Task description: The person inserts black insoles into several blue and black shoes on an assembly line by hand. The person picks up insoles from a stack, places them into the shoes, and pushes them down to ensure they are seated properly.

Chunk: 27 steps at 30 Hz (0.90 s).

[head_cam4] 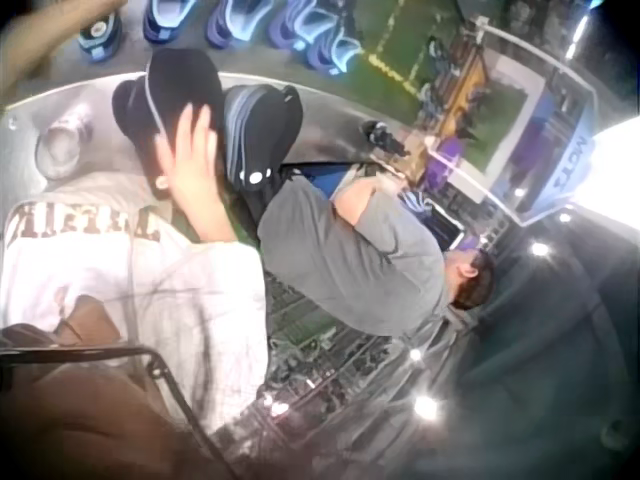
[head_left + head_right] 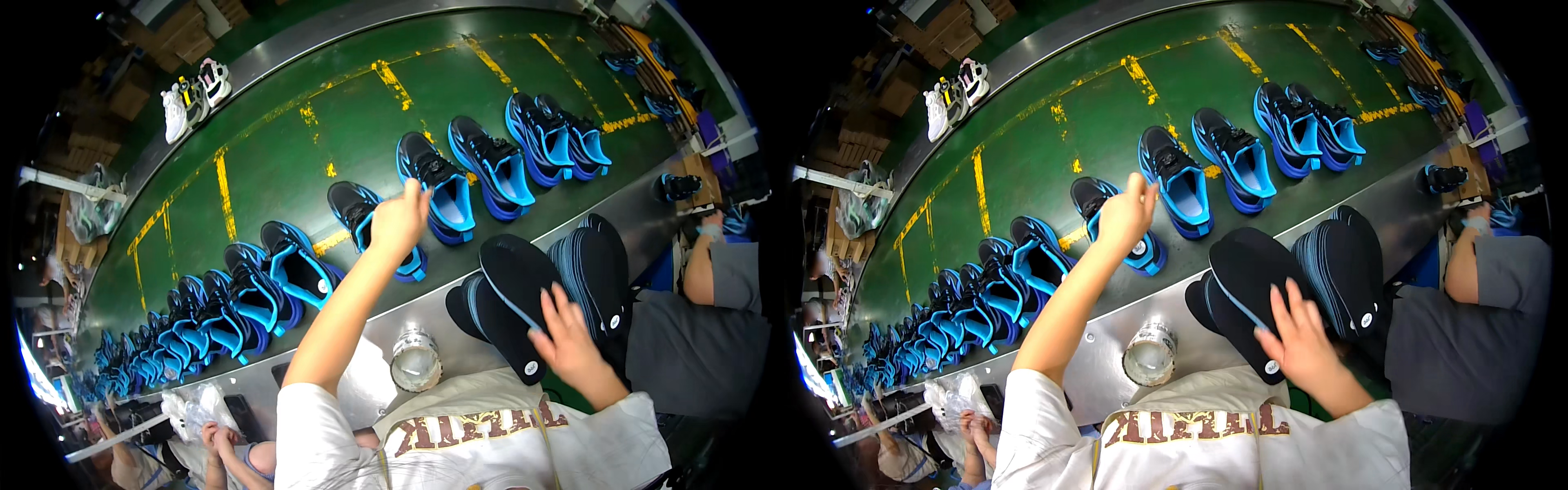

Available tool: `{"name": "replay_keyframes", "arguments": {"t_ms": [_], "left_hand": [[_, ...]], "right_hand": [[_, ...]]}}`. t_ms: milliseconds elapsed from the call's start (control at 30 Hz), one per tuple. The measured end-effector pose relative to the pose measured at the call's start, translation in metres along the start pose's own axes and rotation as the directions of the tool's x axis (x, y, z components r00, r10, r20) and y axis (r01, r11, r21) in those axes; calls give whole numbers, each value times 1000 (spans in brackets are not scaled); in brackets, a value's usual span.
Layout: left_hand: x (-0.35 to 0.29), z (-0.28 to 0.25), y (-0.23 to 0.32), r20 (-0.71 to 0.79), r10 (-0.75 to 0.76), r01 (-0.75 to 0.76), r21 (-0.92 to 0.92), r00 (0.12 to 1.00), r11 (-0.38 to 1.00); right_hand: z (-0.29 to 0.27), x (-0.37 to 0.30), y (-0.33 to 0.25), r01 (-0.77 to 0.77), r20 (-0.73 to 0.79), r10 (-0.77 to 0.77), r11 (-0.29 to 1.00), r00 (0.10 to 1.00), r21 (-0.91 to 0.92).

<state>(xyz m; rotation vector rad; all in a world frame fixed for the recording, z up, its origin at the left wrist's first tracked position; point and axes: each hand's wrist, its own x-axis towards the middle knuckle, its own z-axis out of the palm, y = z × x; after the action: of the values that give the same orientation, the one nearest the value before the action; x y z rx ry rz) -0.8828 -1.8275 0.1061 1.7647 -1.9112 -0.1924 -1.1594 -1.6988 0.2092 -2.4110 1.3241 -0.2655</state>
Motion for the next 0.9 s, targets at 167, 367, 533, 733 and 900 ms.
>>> {"name": "replay_keyframes", "arguments": {"t_ms": [167, 367, 533, 733, 900], "left_hand": [[35, 41, 5, 64, 182, -190, 175, 981, 966], [80, 25, -9, 253, -90, 129, -145, 963, 981], [89, 26, -12, 461, -245, 403, -283, 853, 870], [62, 44, -9, 165, -328, 354, -171, 930, 919], [61, 53, -11, 215, -404, 452, -273, 889, 849]], "right_hand": [[-13, 93, 22, 121, -268, -135, 990, 954, -67], [13, 160, 27, 185, -114, -194, 979, 974, -87], [76, 190, 51, 110, -70, -122, 981, 990, -162], [53, 146, 32, 52, -192, -63, 997, 979, -62], [34, 114, 45, 65, -208, -67, 998, 976, -18]]}}
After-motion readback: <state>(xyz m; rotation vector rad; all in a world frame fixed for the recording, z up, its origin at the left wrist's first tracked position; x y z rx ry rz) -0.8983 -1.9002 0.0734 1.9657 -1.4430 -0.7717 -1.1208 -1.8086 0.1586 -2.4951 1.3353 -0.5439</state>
